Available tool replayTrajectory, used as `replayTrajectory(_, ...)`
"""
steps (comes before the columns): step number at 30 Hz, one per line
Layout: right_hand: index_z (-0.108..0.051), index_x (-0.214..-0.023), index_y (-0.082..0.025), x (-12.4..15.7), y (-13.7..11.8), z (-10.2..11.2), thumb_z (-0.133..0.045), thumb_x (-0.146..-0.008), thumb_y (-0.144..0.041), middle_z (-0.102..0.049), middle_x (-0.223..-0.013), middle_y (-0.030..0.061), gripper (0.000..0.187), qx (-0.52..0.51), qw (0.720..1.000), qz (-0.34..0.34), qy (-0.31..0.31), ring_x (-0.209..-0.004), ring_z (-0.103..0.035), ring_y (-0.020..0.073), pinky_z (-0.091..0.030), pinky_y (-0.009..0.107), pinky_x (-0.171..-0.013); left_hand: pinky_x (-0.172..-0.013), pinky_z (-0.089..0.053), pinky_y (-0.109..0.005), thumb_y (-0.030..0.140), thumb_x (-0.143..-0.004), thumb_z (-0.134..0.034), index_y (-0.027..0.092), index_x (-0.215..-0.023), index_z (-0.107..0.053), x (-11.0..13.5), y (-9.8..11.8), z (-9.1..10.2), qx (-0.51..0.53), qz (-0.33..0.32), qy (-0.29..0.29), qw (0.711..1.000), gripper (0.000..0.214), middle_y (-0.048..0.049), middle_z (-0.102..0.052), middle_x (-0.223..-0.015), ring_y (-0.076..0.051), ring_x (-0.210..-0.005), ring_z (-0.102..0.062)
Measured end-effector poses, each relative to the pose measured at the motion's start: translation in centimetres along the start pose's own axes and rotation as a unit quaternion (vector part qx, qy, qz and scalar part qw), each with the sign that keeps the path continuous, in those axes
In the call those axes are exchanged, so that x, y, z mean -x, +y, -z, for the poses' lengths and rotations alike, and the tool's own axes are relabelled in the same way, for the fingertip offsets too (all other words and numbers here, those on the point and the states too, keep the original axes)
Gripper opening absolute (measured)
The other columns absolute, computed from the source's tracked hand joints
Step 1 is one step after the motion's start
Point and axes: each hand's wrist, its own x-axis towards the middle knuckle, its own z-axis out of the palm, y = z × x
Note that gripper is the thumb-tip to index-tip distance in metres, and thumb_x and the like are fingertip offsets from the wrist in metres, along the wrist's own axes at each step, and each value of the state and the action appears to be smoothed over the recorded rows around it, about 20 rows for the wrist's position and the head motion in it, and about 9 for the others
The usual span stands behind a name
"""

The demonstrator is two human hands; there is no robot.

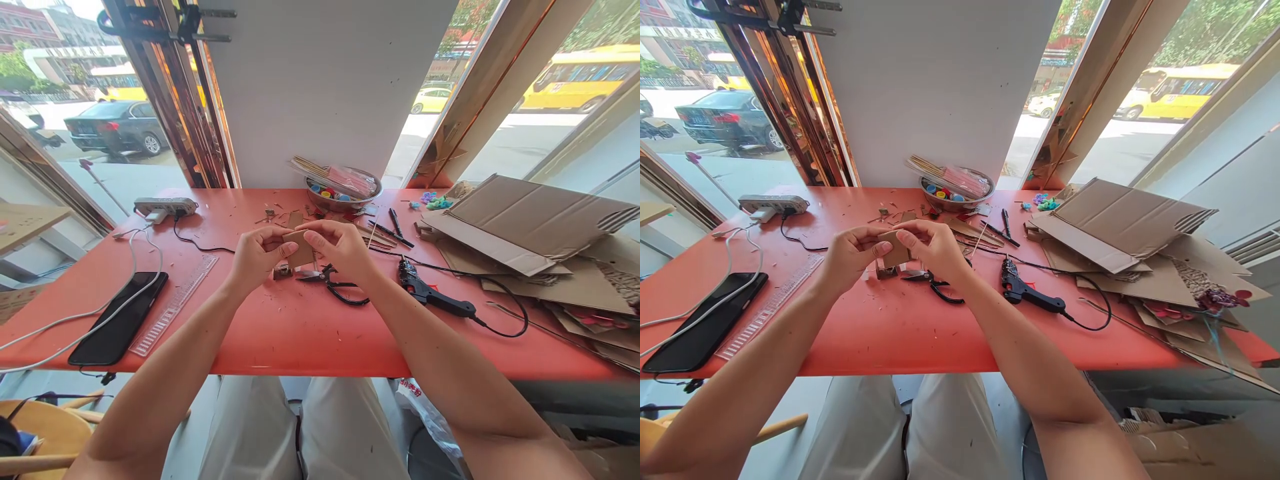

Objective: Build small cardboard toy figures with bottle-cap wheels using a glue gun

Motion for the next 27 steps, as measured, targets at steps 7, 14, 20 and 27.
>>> replayTrajectory(7,-0.078,-0.078,-0.021,0.2,-0.3,-0.8,-0.084,-0.075,-0.054,-0.078,-0.078,0.0041,0.033,-0.039,0.998,-0.038,0.028,-0.073,-0.071,0.0204,-0.056,0.032,-0.064,-0.060,-0.060,-0.031,0.061,-0.034,-0.105,0.018,-0.073,-0.082,0.2,0.1,-0.5,-0.003,0.009,0.022,1.000,0.062,-0.0046,-0.080,-0.071,-0.021,-0.068,-0.073)
replayTrajectory(14,-0.078,-0.075,-0.020,0.1,-0.7,-0.5,-0.092,-0.067,-0.057,-0.078,-0.079,0.0038,0.040,-0.088,0.994,-0.065,0.030,-0.073,-0.068,0.0175,-0.055,0.030,-0.066,-0.066,-0.063,-0.035,0.068,-0.041,-0.103,0.017,-0.075,-0.078,0.5,0.4,-0.4,0.004,0.022,-0.007,1.000,0.066,-0.0042,-0.075,-0.067,-0.024,-0.072,-0.075)
replayTrajectory(20,-0.076,-0.076,-0.021,0.3,-1.1,-0.8,-0.095,-0.063,-0.057,-0.071,-0.071,0.0004,0.043,-0.128,0.987,-0.089,0.034,-0.064,-0.061,0.0147,-0.053,0.028,-0.058,-0.064,-0.062,-0.033,0.056,-0.057,-0.098,0.020,-0.069,-0.076,0.6,0.1,-0.5,-0.012,-0.035,0.012,0.999,0.044,-0.0015,-0.072,-0.067,-0.019,-0.065,-0.068)
replayTrajectory(27,-0.072,-0.072,-0.021,0.4,-1.0,-1.1,-0.091,-0.067,-0.058,-0.068,-0.068,0.0000,0.042,-0.118,0.990,-0.066,0.038,-0.067,-0.062,0.0152,-0.053,0.029,-0.061,-0.056,-0.054,-0.026,0.050,-0.066,-0.091,0.022,-0.062,-0.066,1.2,-0.2,-0.9,-0.042,-0.085,0.035,0.995,0.038,0.0033,-0.061,-0.058,-0.013,-0.055,-0.057)
